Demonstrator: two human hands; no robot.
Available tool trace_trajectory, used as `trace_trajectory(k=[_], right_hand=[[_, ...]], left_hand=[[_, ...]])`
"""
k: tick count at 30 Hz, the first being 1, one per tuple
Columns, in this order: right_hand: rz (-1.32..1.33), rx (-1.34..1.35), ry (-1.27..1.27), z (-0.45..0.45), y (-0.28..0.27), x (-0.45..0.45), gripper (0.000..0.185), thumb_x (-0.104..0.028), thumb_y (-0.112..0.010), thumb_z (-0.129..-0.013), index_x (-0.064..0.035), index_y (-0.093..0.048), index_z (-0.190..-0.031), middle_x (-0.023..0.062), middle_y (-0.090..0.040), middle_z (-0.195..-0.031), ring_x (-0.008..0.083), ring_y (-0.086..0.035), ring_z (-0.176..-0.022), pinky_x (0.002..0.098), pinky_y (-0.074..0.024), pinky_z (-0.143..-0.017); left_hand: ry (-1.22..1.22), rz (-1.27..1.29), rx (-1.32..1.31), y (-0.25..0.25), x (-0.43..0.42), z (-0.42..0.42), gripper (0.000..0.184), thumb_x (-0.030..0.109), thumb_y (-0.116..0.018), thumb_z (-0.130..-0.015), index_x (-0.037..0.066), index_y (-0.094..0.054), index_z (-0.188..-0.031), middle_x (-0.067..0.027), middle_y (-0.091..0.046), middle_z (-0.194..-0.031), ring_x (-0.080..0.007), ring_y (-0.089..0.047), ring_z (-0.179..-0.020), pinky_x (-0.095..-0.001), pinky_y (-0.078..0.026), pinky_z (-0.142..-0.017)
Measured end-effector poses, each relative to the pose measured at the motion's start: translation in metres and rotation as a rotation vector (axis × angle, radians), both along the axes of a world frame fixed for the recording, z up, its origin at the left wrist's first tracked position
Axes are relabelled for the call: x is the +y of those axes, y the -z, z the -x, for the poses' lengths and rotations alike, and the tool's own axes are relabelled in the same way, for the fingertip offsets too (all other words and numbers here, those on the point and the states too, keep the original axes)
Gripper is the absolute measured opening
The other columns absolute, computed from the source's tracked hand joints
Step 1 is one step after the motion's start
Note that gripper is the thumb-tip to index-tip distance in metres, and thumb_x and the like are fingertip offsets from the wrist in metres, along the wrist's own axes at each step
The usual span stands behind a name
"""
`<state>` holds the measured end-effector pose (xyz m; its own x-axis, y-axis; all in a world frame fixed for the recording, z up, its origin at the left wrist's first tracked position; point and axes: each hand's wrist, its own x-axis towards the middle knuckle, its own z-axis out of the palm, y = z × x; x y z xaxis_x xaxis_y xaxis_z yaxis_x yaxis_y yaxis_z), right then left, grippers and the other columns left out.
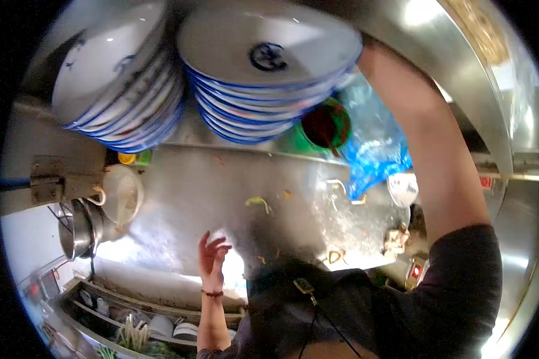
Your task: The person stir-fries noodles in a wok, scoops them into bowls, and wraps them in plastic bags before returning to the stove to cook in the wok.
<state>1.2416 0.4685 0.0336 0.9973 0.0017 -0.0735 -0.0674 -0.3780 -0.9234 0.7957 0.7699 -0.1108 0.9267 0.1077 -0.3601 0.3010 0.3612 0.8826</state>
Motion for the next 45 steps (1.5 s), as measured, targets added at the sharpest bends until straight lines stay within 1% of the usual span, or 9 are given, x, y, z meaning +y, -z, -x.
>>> trace_trajectory(k=[10, 16, 22, 23, 25, 30, 37, 42, 45], right_hand=[[0.015, -0.197, -0.115, 0.304, -0.05, -0.12, 0.031, -0.013, -0.058, -0.086, -0.0019, -0.054, -0.115, 0.0083, -0.065, -0.093, 0.0139, -0.061, -0.082, 0.0284, -0.0495, -0.075], [0.826, 0.187, 0.91, 0.548, 0.157, -0.346, 0.049, -0.037, -0.068, -0.073, -0.0024, -0.058, -0.107, 0.0141, -0.065, -0.096, 0.0307, -0.062, -0.085, 0.0367, -0.0479, -0.076], [0.715, 0.261, 0.972, 0.59, 0.279, -0.399, 0.032, -0.027, -0.067, -0.073, -0.0018, -0.054, -0.088, 0.0106, -0.06, -0.079, 0.0241, -0.057, -0.063, 0.0398, -0.048, -0.063], [-0.167, 0.113, 1.156, 0.578, 0.248, -0.385, 0.02, -0.013, -0.061, -0.075, -0.0024, -0.05, -0.089, 0.0079, -0.057, -0.079, 0.0211, -0.054, -0.063, 0.0355, -0.0461, -0.057], [-0.368, -0.073, 0.979, 0.573, 0.251, -0.377, 0.034, 0.005, -0.056, -0.076, -0.0046, -0.04, -0.104, 0.0073, -0.052, -0.092, 0.0176, -0.054, -0.072, 0.0294, -0.0468, -0.055], [-0.477, 0.282, 0.627, 0.533, 0.126, -0.195, 0.05, 0.001, -0.059, -0.079, -0.0095, -0.03, -0.119, 0.0107, -0.048, -0.103, 0.0227, -0.055, -0.09, 0.033, -0.053, -0.076], [-0.598, 0.041, -0.427, 0.487, 0.18, 0.105, 0.023, -0.01, -0.051, -0.086, -0.0002, -0.055, -0.107, 0.0126, -0.039, -0.129, 0.0285, -0.036, -0.122, 0.0387, -0.0413, -0.093], [0.581, -0.716, -0.481, 0.431, 0.245, 0.241, 0.039, -0.023, -0.036, -0.093, -0.007, -0.039, -0.128, 0.0092, -0.029, -0.138, 0.0273, -0.034, -0.123, 0.0472, -0.0321, -0.098], [-0.375, -0.373, -0.043, 0.342, 0.297, 0.247, 0.035, -0.029, -0.04, -0.092, -0.0123, -0.039, -0.122, 0.0038, -0.043, -0.111, 0.0181, -0.05, -0.089, 0.0345, -0.0438, -0.069]], left_hand=[[0.225, -0.056, -0.122, -0.012, -0.054, 0.028, 0.058, 0.013, -0.057, -0.087, 0.002, -0.026, -0.135, -0.0159, -0.053, -0.113, -0.0201, -0.058, -0.094, -0.0311, -0.046, -0.08], [0.333, -0.215, -0.124, -0.007, -0.09, 0.074, 0.058, 0.009, -0.056, -0.086, 0.004, -0.026, -0.136, -0.0147, -0.053, -0.112, -0.0185, -0.057, -0.094, -0.0299, -0.046, -0.08], [0.511, -0.436, -0.053, -0.012, -0.144, 0.133, 0.06, 0.001, -0.056, -0.083, 0.005, -0.028, -0.135, -0.0124, -0.054, -0.112, -0.018, -0.06, -0.092, -0.0291, -0.049, -0.078], [0.52, -0.432, -0.02, -0.016, -0.152, 0.143, 0.06, 0.001, -0.057, -0.083, 0.005, -0.028, -0.135, -0.0124, -0.054, -0.112, -0.0174, -0.06, -0.092, -0.0286, -0.05, -0.077], [0.492, -0.379, 0.02, -0.02, -0.158, 0.167, 0.062, 0.002, -0.058, -0.082, 0.005, -0.027, -0.135, -0.0129, -0.055, -0.111, -0.0173, -0.06, -0.091, -0.0284, -0.05, -0.078], [0.436, -0.397, 0.068, -0.013, -0.133, 0.211, 0.061, 0.001, -0.058, -0.082, 0.005, -0.028, -0.135, -0.0128, -0.055, -0.11, -0.0181, -0.06, -0.091, -0.0279, -0.049, -0.077], [0.272, -0.42, 0.012, -0.003, -0.048, 0.209, 0.06, 0.0, -0.055, -0.083, 0.004, -0.026, -0.136, -0.0139, -0.053, -0.111, -0.0182, -0.058, -0.093, -0.0281, -0.048, -0.077], [0.142, -0.47, 0.0, 0.002, 0.031, 0.222, 0.059, 0.004, -0.057, -0.085, 0.004, -0.027, -0.136, -0.0151, -0.053, -0.113, -0.0197, -0.058, -0.095, -0.0312, -0.049, -0.078], [0.185, -0.566, 0.148, 0.003, 0.062, 0.233, 0.061, 0.001, -0.06, -0.082, 0.005, -0.029, -0.135, -0.0147, -0.055, -0.111, -0.0206, -0.059, -0.092, -0.031, -0.049, -0.077]])
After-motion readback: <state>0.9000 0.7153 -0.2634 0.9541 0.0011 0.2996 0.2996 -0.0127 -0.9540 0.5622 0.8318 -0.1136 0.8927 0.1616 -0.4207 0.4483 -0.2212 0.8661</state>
